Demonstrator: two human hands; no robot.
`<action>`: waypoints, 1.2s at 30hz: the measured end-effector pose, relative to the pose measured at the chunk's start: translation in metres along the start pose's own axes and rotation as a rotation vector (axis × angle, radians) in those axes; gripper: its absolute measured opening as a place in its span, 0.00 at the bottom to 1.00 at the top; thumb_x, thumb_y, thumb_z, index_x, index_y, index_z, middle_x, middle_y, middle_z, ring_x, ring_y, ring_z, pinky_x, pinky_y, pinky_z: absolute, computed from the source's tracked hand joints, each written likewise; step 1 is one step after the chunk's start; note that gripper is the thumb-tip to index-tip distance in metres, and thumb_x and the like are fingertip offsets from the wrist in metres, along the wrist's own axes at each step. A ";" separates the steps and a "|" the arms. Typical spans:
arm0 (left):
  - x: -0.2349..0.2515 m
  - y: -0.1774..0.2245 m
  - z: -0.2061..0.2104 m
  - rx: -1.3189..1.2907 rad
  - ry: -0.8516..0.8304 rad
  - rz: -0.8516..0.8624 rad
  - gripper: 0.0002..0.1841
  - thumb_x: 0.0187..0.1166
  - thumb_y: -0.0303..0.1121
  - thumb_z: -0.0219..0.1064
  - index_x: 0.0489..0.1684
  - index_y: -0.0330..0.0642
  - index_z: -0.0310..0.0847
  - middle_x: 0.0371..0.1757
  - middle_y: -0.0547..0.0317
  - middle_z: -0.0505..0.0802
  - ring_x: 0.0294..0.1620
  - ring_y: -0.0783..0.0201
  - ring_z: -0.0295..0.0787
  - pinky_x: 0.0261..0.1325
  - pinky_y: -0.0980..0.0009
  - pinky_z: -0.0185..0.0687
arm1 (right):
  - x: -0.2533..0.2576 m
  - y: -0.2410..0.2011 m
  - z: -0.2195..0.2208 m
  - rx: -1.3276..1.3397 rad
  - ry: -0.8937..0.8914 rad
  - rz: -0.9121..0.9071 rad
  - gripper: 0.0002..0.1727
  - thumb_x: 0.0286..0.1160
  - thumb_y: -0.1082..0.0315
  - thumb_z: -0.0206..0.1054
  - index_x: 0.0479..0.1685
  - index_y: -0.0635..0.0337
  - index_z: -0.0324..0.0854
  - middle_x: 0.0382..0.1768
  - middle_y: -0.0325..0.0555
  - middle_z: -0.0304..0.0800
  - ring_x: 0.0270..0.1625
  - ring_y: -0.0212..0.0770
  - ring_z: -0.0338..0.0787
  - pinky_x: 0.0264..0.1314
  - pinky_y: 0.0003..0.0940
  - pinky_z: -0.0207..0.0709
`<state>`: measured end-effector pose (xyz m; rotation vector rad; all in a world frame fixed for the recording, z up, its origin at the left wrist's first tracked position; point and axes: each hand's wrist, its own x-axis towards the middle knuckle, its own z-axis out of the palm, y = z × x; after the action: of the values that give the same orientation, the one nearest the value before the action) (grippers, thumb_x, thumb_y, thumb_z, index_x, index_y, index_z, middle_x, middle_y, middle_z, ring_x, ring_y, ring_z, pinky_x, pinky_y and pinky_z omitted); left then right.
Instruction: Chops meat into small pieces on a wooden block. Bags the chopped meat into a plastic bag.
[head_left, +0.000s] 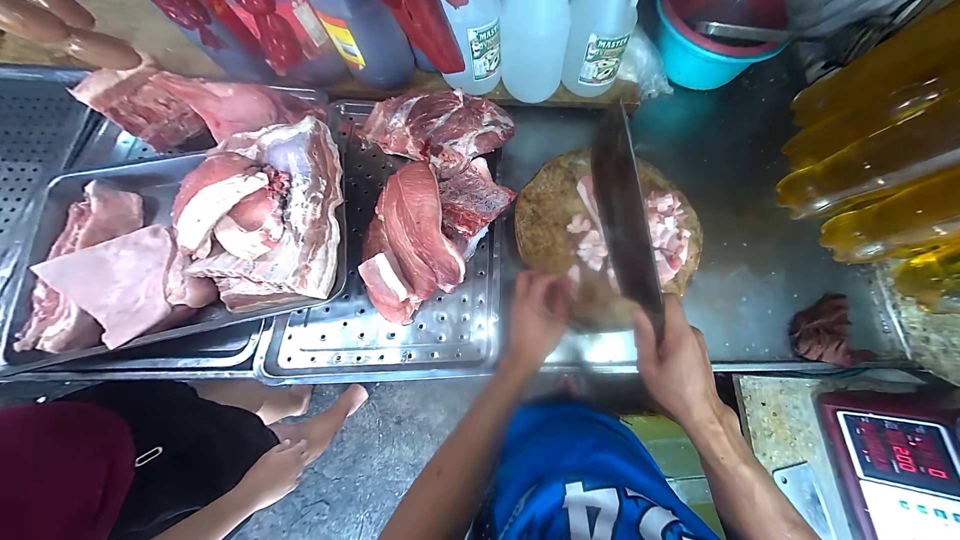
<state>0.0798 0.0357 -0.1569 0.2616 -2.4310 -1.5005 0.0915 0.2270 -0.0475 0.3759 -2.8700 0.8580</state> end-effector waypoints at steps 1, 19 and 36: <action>-0.003 -0.002 -0.003 -0.017 0.045 -0.013 0.12 0.72 0.29 0.68 0.51 0.36 0.87 0.56 0.46 0.87 0.45 0.64 0.89 0.46 0.70 0.90 | 0.000 -0.002 0.000 -0.007 -0.007 -0.026 0.21 0.87 0.54 0.55 0.57 0.65 0.78 0.19 0.35 0.80 0.19 0.32 0.81 0.22 0.31 0.77; 0.111 0.041 0.019 0.434 -0.525 -0.057 0.53 0.62 0.33 0.83 0.93 0.43 0.53 0.88 0.33 0.63 0.72 0.37 0.82 0.70 0.45 0.84 | -0.004 0.075 0.004 0.086 0.274 0.157 0.21 0.86 0.53 0.55 0.51 0.65 0.79 0.17 0.38 0.79 0.16 0.33 0.81 0.19 0.35 0.78; 0.037 0.038 0.110 0.296 -0.044 0.260 0.22 0.71 0.41 0.73 0.62 0.43 0.88 0.67 0.46 0.87 0.71 0.51 0.83 0.73 0.55 0.81 | -0.040 0.130 0.068 0.040 0.256 0.337 0.21 0.82 0.54 0.57 0.52 0.63 0.83 0.20 0.46 0.87 0.22 0.46 0.89 0.26 0.47 0.84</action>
<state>0.0087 0.1343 -0.1647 -0.0321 -2.5986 -1.0497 0.0914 0.3021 -0.1798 -0.2088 -2.7150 0.9355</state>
